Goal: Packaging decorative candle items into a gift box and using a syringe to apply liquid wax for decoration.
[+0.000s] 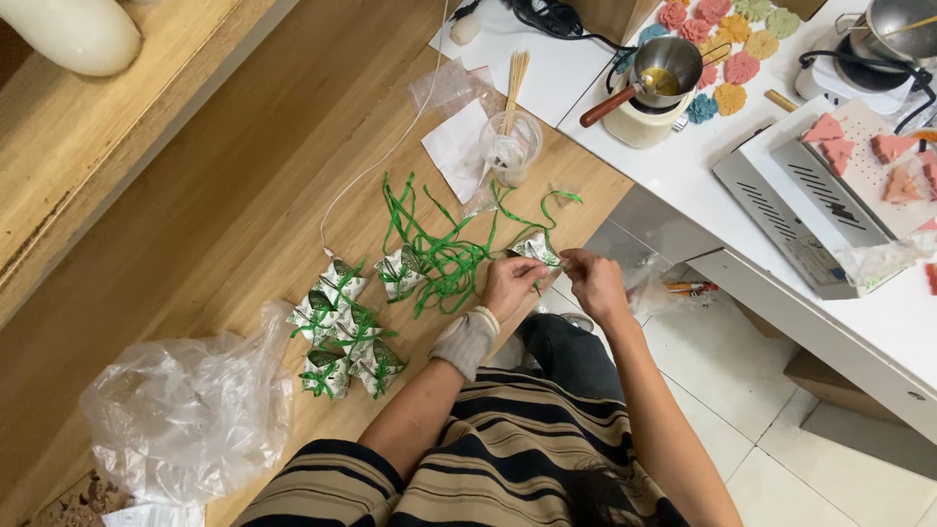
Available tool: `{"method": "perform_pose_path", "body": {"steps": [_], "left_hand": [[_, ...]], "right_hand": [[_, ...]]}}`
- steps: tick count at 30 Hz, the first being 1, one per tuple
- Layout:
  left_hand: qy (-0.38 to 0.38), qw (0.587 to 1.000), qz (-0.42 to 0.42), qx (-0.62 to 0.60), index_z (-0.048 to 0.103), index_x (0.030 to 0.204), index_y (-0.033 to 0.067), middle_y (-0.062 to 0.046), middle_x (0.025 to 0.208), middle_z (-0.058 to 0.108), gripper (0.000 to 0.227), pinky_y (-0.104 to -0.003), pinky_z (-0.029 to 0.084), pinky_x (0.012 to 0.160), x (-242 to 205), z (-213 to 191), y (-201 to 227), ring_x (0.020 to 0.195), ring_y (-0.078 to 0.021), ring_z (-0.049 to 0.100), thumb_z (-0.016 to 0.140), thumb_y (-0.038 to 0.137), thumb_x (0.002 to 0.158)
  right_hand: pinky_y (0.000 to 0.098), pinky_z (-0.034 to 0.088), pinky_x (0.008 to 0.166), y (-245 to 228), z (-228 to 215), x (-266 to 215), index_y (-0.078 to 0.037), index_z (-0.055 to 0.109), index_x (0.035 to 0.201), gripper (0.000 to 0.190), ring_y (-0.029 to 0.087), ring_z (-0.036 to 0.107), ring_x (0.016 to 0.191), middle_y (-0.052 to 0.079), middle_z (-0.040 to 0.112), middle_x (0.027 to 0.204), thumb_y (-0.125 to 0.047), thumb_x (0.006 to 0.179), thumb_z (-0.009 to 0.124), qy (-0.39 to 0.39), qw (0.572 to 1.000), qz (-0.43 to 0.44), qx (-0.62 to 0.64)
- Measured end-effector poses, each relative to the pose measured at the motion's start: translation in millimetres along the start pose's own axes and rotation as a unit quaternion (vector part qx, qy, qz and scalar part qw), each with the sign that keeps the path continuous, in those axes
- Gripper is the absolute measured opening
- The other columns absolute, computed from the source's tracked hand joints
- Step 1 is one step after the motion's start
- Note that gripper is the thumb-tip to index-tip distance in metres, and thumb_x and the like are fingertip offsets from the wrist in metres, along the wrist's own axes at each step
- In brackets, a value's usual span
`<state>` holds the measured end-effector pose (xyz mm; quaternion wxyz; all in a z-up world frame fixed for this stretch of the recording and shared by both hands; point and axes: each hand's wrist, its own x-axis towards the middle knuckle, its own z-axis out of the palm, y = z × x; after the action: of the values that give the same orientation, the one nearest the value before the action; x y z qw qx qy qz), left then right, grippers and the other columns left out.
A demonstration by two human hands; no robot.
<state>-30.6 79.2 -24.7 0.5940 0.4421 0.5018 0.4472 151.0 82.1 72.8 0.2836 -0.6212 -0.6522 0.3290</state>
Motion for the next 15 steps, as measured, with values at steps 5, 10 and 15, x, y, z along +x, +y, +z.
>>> {"method": "perform_pose_path", "body": {"steps": [5, 10, 15], "left_hand": [[-0.027, 0.999, 0.028, -0.027, 0.072, 0.112, -0.0041, -0.005, 0.096, 0.077, 0.02, -0.024, 0.056, 0.071, 8.7, -1.7, -17.6, 0.083, -0.008, 0.07, 0.069, 0.006, 0.094], [-0.062, 0.992, 0.056, 0.095, 0.073, 0.112, -0.0064, -0.007, 0.093, 0.076, 0.021, -0.026, 0.057, 0.071, 6.8, -2.8, 0.6, 0.081, -0.0101, 0.069, 0.064, 0.002, 0.095], [-0.1, 0.994, 0.027, 0.025, 0.071, 0.111, -0.0064, -0.008, 0.092, 0.073, 0.024, -0.027, 0.054, 0.068, 6.3, -2.7, 5.1, 0.079, -0.0103, 0.064, 0.075, 0.006, 0.092]], "right_hand": [[0.0425, 0.057, 0.075, -14.9, -3.3, -6.9, -0.008, 0.076, 0.112, 0.034, 0.035, 0.073, 0.082, 0.019, 0.074, 0.092, 0.006, 0.082, 0.064, -0.017, 0.999, -0.043, -0.024], [0.044, 0.056, 0.075, -22.3, 4.5, -6.8, -0.01, 0.079, 0.109, 0.036, 0.037, 0.072, 0.08, 0.02, 0.073, 0.092, 0.006, 0.079, 0.065, -0.01, 0.997, -0.08, -0.018], [0.0425, 0.056, 0.077, -23.1, 5.6, -5.0, -0.003, 0.068, 0.113, 0.033, 0.036, 0.074, 0.088, 0.02, 0.075, 0.095, 0.01, 0.084, 0.059, -0.048, 0.997, -0.066, -0.006]]}}
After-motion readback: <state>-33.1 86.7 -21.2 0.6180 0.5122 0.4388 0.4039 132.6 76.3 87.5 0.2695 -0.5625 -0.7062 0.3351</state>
